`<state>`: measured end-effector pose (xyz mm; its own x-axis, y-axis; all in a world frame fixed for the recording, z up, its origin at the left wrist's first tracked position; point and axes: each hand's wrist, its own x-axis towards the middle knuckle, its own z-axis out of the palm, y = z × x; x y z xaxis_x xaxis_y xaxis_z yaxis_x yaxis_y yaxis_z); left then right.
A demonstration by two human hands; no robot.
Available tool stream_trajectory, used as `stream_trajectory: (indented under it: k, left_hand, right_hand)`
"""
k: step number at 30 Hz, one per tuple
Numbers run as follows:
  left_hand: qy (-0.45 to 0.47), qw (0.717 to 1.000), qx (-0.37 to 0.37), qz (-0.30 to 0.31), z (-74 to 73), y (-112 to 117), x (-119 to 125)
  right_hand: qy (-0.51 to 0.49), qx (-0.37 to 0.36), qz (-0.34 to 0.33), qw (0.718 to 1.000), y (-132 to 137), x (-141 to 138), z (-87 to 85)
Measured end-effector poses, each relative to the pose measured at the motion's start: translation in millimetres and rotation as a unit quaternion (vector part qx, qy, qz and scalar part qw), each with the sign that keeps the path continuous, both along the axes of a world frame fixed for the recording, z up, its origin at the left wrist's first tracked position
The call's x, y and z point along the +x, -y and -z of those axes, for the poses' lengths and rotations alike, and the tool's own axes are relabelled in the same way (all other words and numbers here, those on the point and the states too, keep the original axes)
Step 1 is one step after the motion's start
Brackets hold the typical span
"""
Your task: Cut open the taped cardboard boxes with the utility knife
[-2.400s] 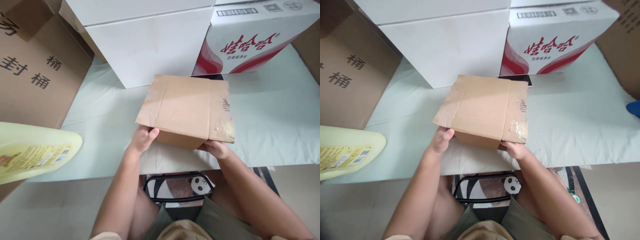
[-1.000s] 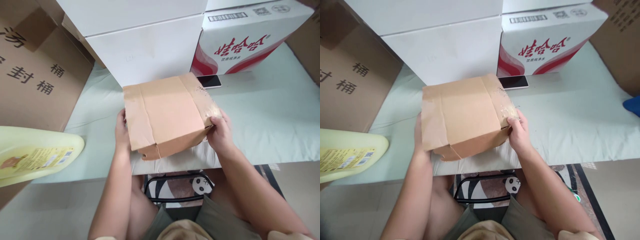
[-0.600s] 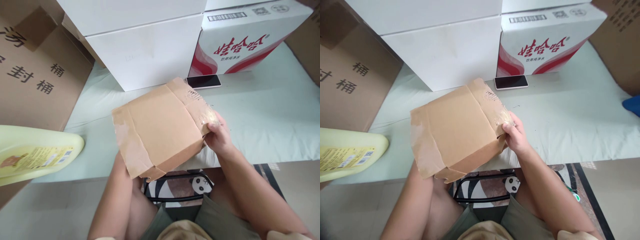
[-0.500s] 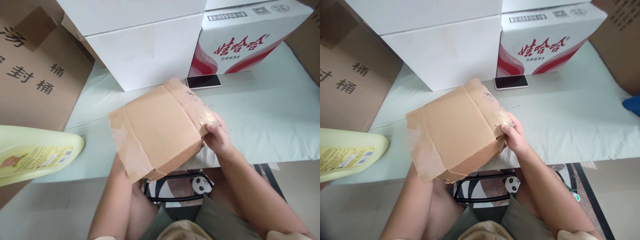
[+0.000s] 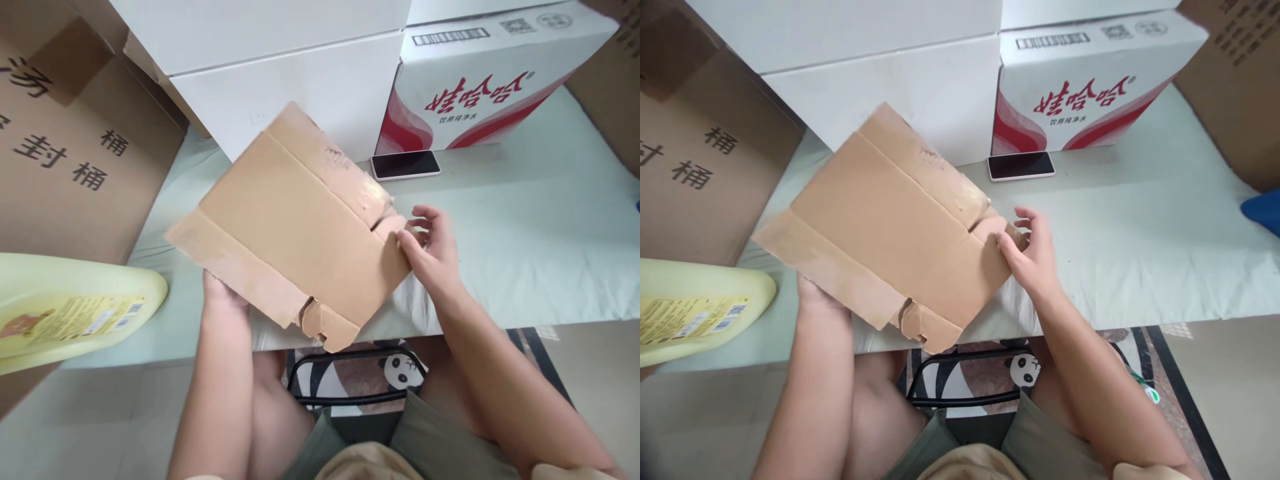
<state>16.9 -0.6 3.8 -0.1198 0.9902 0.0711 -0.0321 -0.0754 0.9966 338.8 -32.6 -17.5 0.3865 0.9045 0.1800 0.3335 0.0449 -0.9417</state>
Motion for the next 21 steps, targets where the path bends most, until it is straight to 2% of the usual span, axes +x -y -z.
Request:
stream_trajectory:
  k: [2, 4, 6, 8, 10, 13, 17, 21]
  left_hand:
    - [0.043, 0.999, -0.006, -0.014, 2.6, -2.9, -3.6]
    - [0.051, 0.999, -0.011, -0.015, 2.9, -4.7, -4.0]
    - [0.056, 0.998, -0.006, -0.020, 2.0, -4.9, -2.6]
    - [0.047, 0.998, 0.030, -0.011, 1.0, -3.6, -0.8]
    - [0.038, 0.997, 0.068, 0.020, 1.1, -1.6, 1.4]
    - [0.049, 0.997, 0.045, 0.039, 5.9, -0.8, 5.4]
    - [0.093, 0.994, -0.034, -0.050, 16.4, -6.3, 11.1]
    - [0.200, 0.973, -0.054, -0.099, 17.1, -8.1, 20.1]
  right_hand:
    - [-0.129, -0.041, -0.007, 0.991, -0.6, 0.0, 3.2]
    - [-0.239, -0.087, -0.074, 0.964, 0.6, -2.8, 3.8]
    - [-0.290, -0.128, -0.128, 0.940, 2.6, -6.5, 3.1]
    - [-0.296, -0.147, -0.127, 0.935, 3.6, -9.0, 2.9]
    - [-0.287, -0.143, -0.099, 0.942, 2.7, -9.5, 4.4]
    - [-0.273, -0.122, -0.073, 0.951, -0.3, -8.3, 7.6]
    - [-0.307, -0.103, -0.085, 0.942, 0.7, -9.7, 6.8]
    - [-0.309, -0.193, -0.190, 0.912, 10.7, -18.9, 3.4]
